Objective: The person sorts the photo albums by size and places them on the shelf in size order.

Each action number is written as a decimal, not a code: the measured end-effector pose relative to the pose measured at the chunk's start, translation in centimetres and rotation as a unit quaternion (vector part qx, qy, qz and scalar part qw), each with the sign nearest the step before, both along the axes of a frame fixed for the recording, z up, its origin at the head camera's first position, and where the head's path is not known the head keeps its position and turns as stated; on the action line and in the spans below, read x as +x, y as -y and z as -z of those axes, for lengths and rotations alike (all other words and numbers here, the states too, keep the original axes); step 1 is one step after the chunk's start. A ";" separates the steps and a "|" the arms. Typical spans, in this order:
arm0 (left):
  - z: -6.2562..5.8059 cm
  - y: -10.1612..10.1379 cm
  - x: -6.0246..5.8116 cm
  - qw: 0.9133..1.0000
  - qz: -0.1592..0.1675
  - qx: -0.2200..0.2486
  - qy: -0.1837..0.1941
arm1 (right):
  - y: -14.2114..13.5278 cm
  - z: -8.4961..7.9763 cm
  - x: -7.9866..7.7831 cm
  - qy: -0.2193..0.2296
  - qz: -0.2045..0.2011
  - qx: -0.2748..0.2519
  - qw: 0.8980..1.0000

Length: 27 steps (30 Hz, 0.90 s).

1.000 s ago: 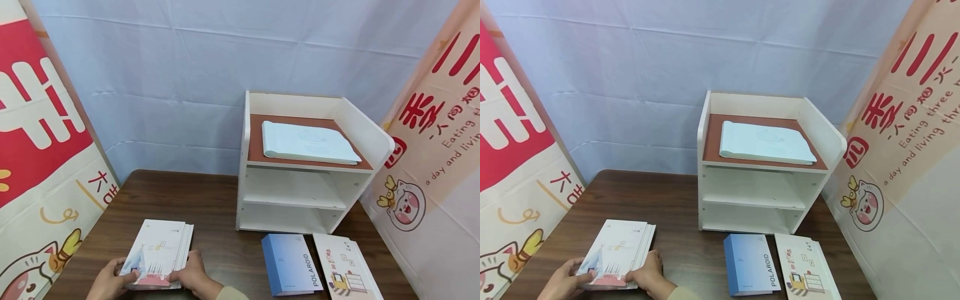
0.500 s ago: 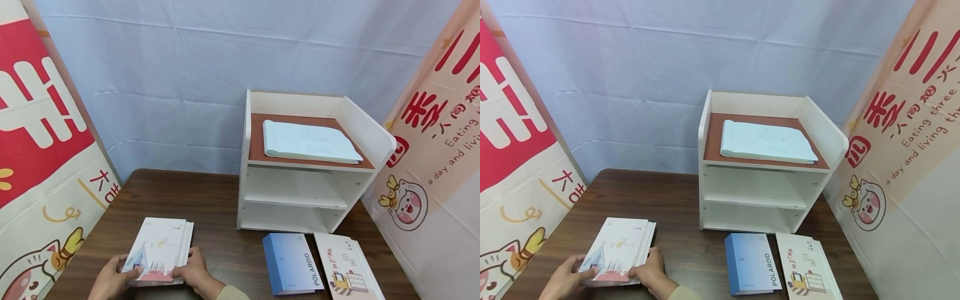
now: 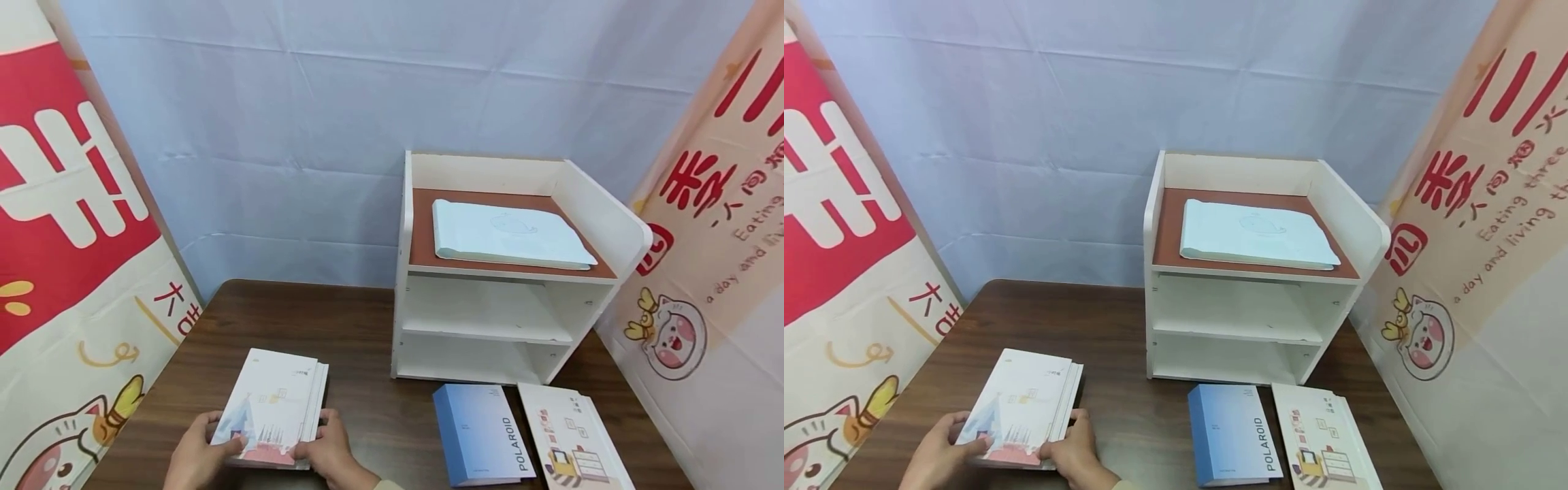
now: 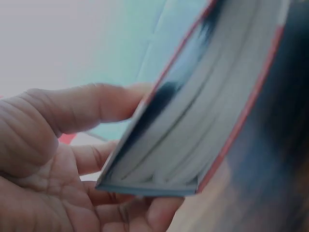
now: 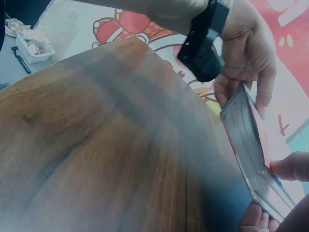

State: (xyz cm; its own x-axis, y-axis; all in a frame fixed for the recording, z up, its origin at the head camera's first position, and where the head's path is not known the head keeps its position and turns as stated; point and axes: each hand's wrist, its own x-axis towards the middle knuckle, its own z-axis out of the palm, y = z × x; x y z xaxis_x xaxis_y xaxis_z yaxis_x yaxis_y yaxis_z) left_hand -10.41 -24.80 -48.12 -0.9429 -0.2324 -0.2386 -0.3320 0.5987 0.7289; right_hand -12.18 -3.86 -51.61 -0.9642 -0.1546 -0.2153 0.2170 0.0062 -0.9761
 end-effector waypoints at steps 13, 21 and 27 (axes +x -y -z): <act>-1.1 -2.7 -0.4 0.999 0.004 -0.012 -0.049 | -2.6 -1.0 -0.5 -0.014 0.012 -0.006 1.000; -1.2 -3.9 -0.5 0.998 0.001 0.006 -0.055 | -4.0 -1.3 -0.8 -0.026 0.023 -0.011 0.999; -1.0 -4.7 -0.5 0.997 0.001 0.021 -0.069 | -5.0 -1.3 -1.2 -0.032 0.025 -0.011 0.999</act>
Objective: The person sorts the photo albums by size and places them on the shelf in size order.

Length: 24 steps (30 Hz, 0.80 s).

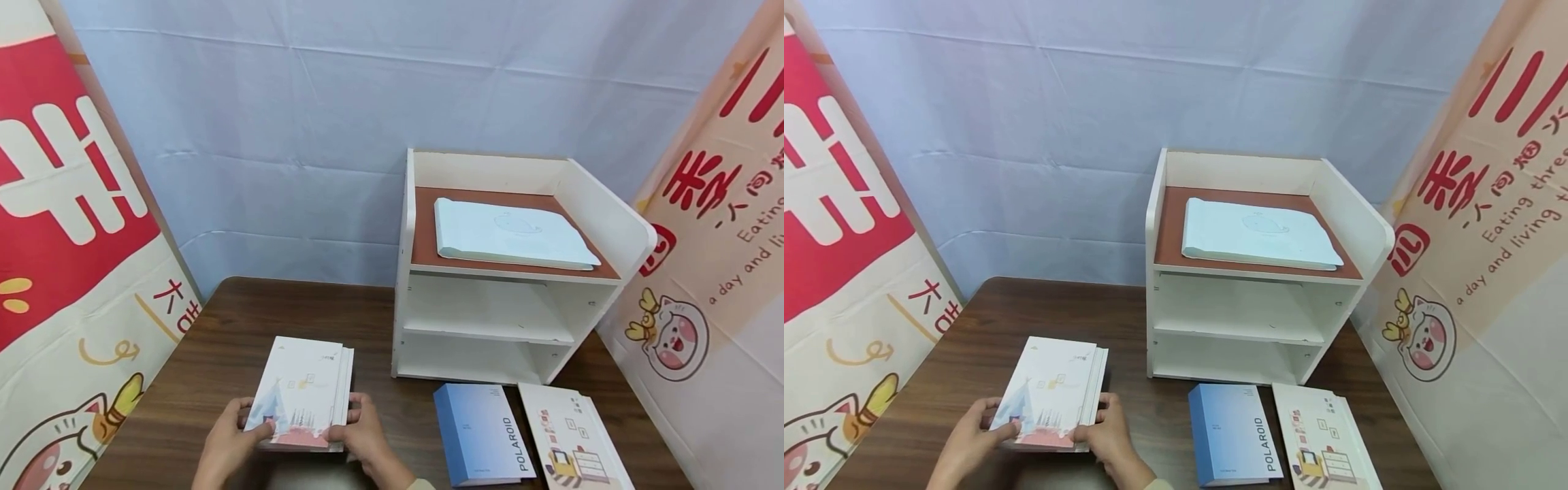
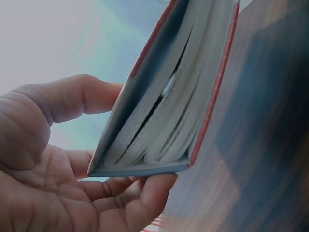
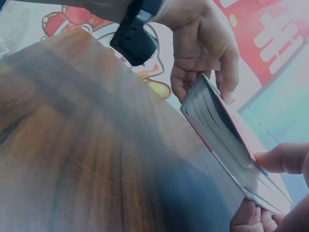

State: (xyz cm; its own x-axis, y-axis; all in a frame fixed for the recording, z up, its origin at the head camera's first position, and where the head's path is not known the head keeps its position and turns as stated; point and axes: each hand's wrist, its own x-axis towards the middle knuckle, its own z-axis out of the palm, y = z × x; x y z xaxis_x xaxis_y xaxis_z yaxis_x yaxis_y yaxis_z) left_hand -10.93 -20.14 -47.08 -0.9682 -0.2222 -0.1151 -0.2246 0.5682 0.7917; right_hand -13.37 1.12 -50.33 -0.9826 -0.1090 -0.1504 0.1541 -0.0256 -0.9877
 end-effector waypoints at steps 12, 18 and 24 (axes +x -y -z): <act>0.4 -1.6 0.0 0.999 0.003 0.036 -0.011 | -1.8 -0.2 -0.1 0.007 0.006 0.009 1.000; 0.4 -2.3 -0.1 0.999 0.010 0.045 -0.015 | -2.6 -0.1 -0.1 0.008 0.007 0.003 1.000; 0.6 -3.0 -0.1 0.998 0.017 0.058 -0.019 | -3.7 -0.4 -0.1 0.016 -0.001 -0.001 1.000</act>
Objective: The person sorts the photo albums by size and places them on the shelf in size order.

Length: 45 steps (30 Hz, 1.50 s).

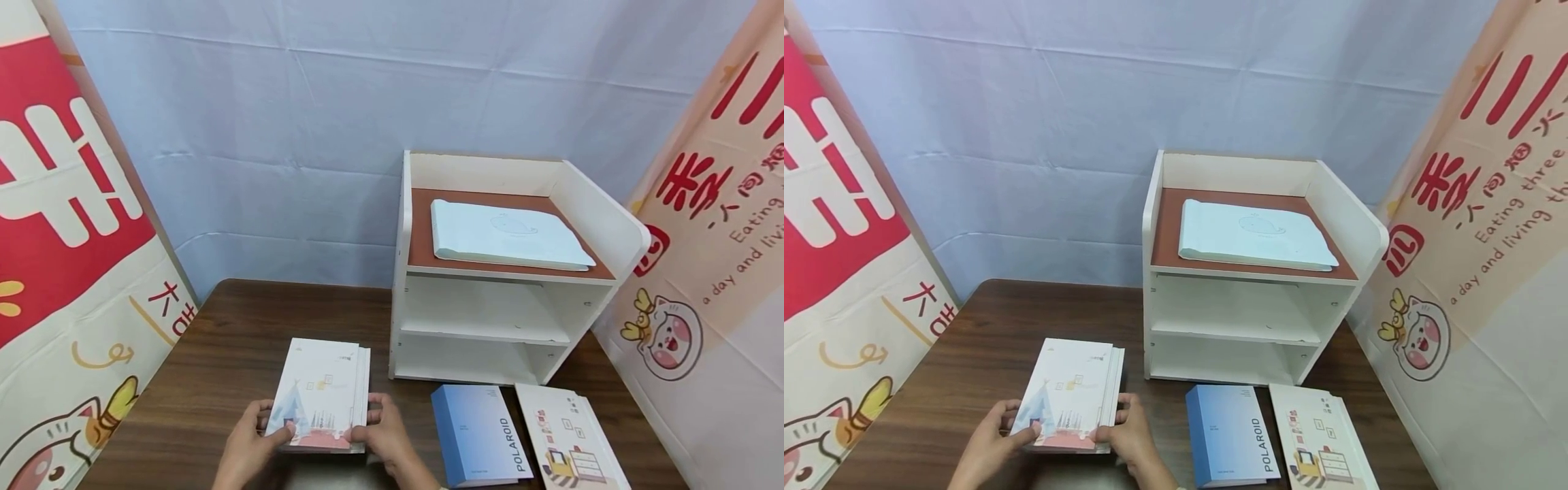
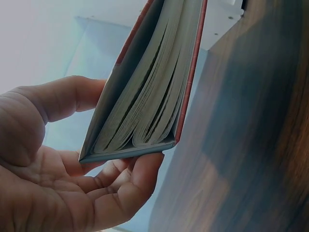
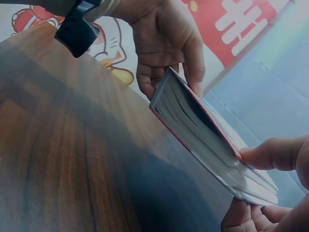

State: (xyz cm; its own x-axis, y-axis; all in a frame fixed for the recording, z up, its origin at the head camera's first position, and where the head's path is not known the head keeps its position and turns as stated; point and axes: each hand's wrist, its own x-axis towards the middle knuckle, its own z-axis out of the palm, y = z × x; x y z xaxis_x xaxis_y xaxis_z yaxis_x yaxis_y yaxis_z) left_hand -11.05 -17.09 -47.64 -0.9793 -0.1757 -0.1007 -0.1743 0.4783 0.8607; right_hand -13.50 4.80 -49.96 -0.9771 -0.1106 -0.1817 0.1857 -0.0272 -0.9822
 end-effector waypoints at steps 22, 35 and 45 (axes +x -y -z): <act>-0.1 -2.2 1.2 1.000 0.022 0.019 -0.007 | -3.5 -0.3 1.3 0.011 -0.036 0.020 0.999; 0.0 -3.6 1.5 0.999 0.028 0.040 0.002 | -5.0 -0.7 2.1 -0.001 -0.028 0.012 1.000; -0.4 -4.5 1.7 0.998 0.037 0.048 -0.007 | -6.1 -1.3 2.3 0.013 -0.035 0.006 0.999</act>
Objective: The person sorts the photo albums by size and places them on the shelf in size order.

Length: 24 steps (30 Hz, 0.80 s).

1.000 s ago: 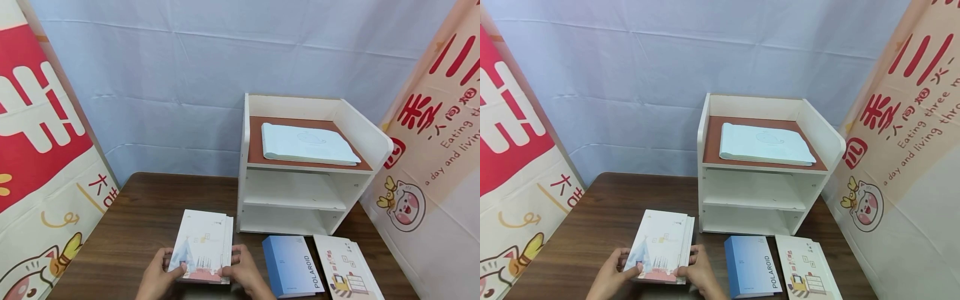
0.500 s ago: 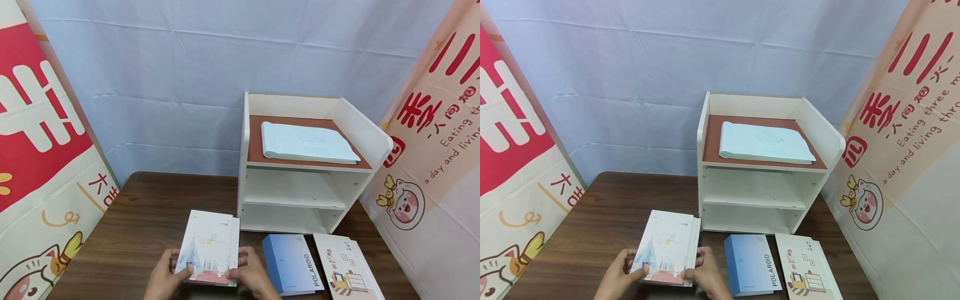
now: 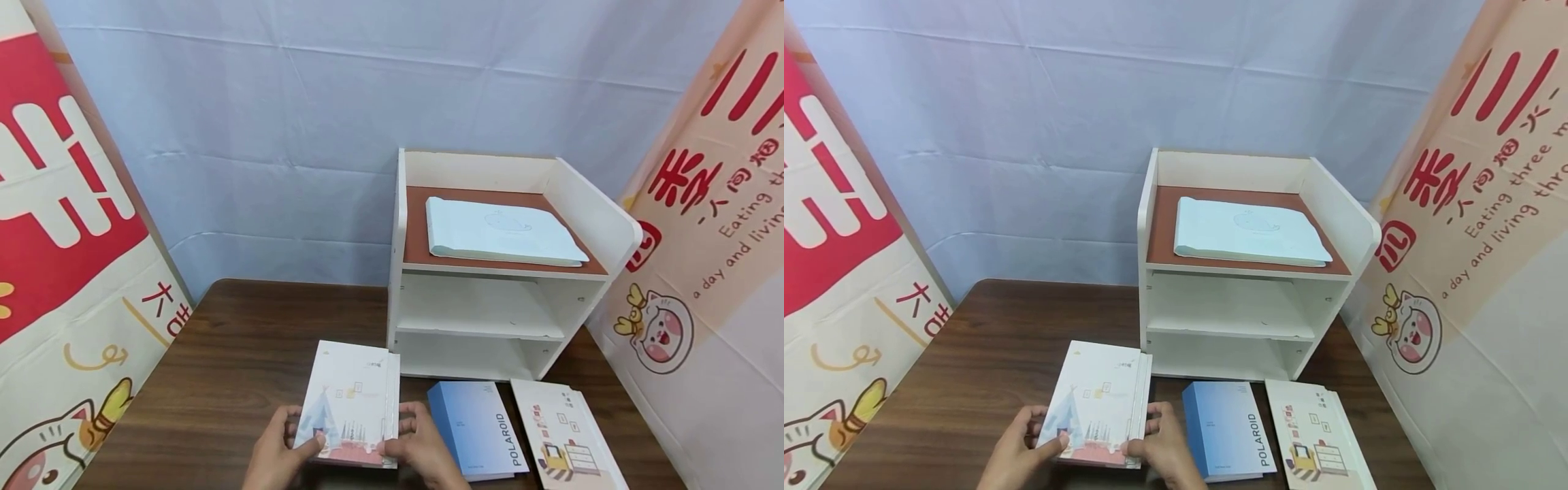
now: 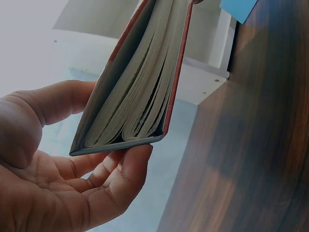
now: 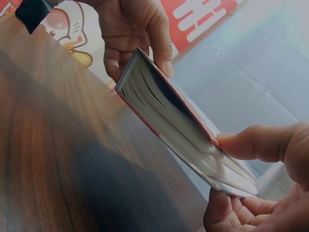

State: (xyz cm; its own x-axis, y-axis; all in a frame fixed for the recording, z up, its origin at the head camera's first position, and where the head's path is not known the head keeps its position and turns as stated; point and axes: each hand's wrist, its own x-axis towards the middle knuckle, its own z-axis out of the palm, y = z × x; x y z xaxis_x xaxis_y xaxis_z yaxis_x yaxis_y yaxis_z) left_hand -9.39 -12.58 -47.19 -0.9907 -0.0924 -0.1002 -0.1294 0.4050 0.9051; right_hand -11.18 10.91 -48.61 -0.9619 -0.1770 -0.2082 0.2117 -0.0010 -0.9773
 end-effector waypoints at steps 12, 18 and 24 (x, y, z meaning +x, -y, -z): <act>-0.4 -1.4 0.1 0.999 0.011 0.029 -0.014 | -1.7 -0.7 -0.3 -0.011 0.004 -0.013 1.000; -0.5 -2.0 0.3 0.999 0.023 0.042 -0.014 | -2.4 -1.0 0.0 -0.016 -0.002 -0.019 1.000; -0.6 -2.7 0.3 0.998 0.028 0.056 -0.017 | -3.3 -1.5 0.0 -0.013 -0.014 -0.024 1.000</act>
State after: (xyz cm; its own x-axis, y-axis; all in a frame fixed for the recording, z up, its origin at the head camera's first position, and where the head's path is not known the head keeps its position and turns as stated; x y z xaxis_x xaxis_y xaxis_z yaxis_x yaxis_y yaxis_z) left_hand -9.04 -9.90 -46.60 -0.9970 -0.0264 -0.0726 -0.0772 0.3061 0.9489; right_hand -11.16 14.26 -47.12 -0.9616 -0.2129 -0.1734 0.1866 -0.0433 -0.9815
